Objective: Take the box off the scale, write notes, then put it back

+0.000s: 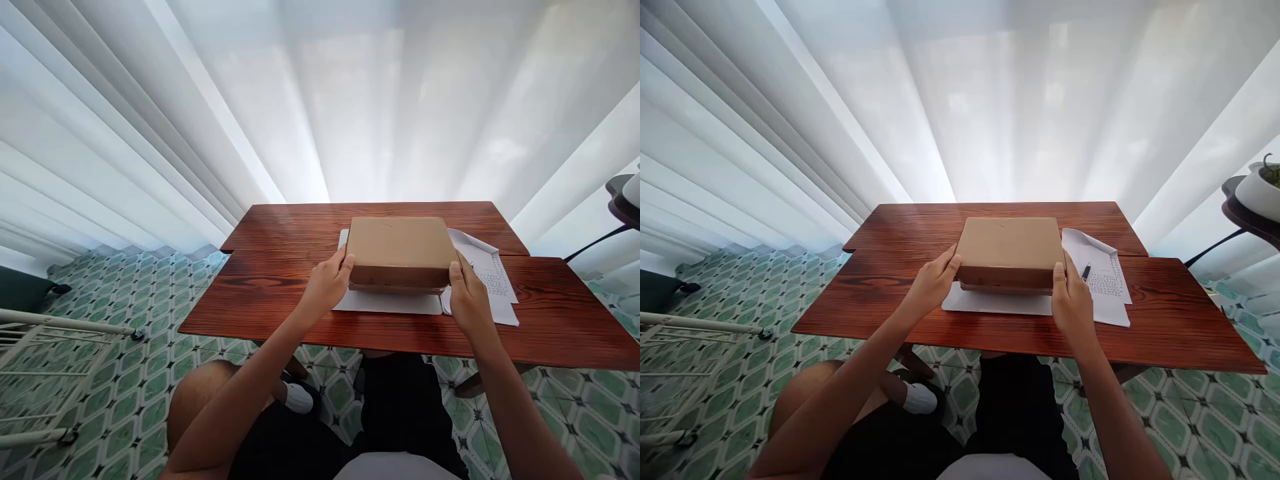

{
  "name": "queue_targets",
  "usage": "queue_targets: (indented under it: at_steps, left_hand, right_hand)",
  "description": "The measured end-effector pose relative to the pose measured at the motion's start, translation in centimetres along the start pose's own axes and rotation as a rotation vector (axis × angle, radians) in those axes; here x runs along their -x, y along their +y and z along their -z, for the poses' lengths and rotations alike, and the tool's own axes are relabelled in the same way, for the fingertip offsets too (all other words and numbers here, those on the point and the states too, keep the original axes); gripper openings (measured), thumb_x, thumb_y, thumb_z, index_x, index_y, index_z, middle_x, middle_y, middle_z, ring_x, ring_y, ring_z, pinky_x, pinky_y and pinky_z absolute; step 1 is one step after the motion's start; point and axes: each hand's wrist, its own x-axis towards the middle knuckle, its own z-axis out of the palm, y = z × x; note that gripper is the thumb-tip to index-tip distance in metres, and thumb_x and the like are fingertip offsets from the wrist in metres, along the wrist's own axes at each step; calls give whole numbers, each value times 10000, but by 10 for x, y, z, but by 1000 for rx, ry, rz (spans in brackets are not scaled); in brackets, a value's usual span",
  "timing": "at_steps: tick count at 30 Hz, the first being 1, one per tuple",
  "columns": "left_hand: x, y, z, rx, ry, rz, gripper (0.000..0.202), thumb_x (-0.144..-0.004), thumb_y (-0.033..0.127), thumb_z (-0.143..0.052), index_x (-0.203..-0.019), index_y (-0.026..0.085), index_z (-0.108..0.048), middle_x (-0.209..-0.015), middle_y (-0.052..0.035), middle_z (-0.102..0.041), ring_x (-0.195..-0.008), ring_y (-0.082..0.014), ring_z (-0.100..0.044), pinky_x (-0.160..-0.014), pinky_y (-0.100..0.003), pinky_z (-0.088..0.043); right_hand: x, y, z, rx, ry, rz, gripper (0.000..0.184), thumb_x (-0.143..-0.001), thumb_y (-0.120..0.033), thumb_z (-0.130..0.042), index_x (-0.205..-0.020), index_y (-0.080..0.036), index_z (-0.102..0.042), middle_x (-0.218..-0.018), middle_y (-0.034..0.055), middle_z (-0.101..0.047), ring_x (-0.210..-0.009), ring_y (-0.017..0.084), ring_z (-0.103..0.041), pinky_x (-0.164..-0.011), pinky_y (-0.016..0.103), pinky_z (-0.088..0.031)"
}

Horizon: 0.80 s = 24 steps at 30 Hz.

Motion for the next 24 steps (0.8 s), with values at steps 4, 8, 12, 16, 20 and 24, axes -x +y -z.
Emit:
queue_targets:
  at_steps: [4, 8, 12, 16, 20, 24]
  left_hand:
    - [4, 3, 9, -5, 80, -26, 606, -1021, 469, -247, -1519, 194, -458, -1321, -97, -672, -1215, -334, -618, -954, -390, -444]
    - [10, 4, 26, -78, 186, -12, 610, -1014, 455, -240, -1482, 172, -511, -1277, -115, -693, -1165, -334, -643, -934, -385, -440]
    - [18, -3, 50, -163, 299, 16, 607, -1011, 459, -241, -1433, 171, -569, -1169, -121, -734, -1106, -323, -668, -923, -374, -439]
    - [22, -20, 72, -190, 400, 29, 581, -1010, 482, -263, -1374, 212, -626, -1117, -95, -751, -1068, -299, -680, -902, -354, -442]
    - [26, -36, 93, -200, 484, 67, 571, -998, 525, -306, -1357, 231, -638, -1175, -82, -737, -1066, -299, -670, -904, -358, -446]
    - [32, -52, 115, -223, 567, 157, 527, -987, 518, -339, -1306, 265, -674, -1087, -77, -753, -1023, -305, -669, -852, -356, -449]
  right_hand:
    - [4, -13, 1, 5, 61, 27, 627, -1015, -587, -304, -1504, -252, -506, -1398, 104, -609, -1281, 323, -561, -1101, 502, -399]
    - [5, -31, -3, 24, 100, 93, 648, -1002, -625, -341, -1479, -235, -544, -1276, 125, -675, -1108, 308, -636, -927, 424, -480]
    - [4, -49, -14, 16, 73, 120, 690, -972, -678, -383, -1379, -182, -639, -985, 116, -734, -893, 269, -660, -759, 353, -485]
    - [5, -66, -33, -76, -6, 168, 708, -955, -696, -425, -1365, -163, -645, -983, 105, -732, -883, 249, -660, -736, 332, -494]
    - [8, -88, -57, -130, -79, 197, 691, -959, -681, -441, -1361, -158, -649, -945, 94, -732, -830, 227, -658, -712, 320, -505]
    - [13, -109, -85, -207, -135, 242, 682, -964, -658, -463, -1408, -163, -612, -1055, 99, -737, -927, 241, -677, -706, 310, -526]
